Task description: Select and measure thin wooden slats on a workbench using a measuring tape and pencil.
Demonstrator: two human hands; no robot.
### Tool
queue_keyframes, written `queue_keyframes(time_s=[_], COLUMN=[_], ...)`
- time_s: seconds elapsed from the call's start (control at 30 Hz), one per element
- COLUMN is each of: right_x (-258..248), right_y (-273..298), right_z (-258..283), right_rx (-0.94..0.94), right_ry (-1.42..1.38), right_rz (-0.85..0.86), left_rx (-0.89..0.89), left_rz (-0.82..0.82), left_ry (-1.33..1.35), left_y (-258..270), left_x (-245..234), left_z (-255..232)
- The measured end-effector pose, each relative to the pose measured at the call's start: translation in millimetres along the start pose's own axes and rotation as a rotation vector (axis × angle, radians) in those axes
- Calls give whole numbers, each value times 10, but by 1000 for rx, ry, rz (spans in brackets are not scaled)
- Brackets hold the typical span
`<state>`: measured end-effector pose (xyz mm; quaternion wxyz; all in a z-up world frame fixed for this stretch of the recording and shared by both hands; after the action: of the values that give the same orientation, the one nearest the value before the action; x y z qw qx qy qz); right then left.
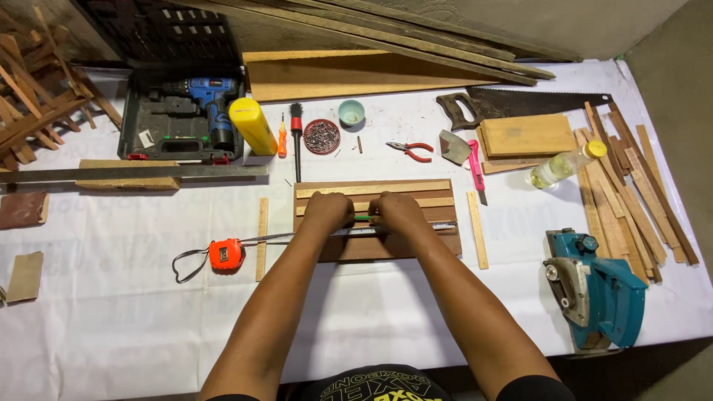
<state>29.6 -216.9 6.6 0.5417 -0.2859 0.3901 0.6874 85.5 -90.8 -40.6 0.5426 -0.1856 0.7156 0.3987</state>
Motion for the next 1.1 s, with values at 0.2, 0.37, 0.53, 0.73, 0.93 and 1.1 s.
queue_keyframes(time_s=[0.2, 0.37, 0.53, 0.73, 0.93, 1.1], right_x=[-237, -700, -587, -307, -210, -192], right_y=[148, 571, 927, 1096, 1133, 1136], right_z=[-329, -772, -1641, -2099, -2128, -2137], right_rx=[42, 252, 405, 368, 418, 435], right_ry=[23, -51, -251, -492, -613, -591], right_rz=[-45, -128, -230, -204, -203, -230], left_rx=[24, 101, 199, 72, -26, -34], left_rz=[-153, -511, -811, -536, -475, -471], left_ry=[9, 227, 204, 203, 210, 240], left_y=[-21, 212, 405, -93, -151, -221], left_x=[-364, -780, -855, -243, -101, 24], left_z=[-230, -877, -1605, -1854, -1865, -1838])
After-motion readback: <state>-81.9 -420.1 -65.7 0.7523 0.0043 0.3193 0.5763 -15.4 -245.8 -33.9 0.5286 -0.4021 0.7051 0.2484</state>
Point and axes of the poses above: each hand's wrist, its own y-axis away from the middle knuckle, its own x-axis out of the palm, z = x × y, the point moved 8 cm from there along -y, towards the middle knuckle, and after that the axes turned 11 degrees about -y, right-handed, at the moved point
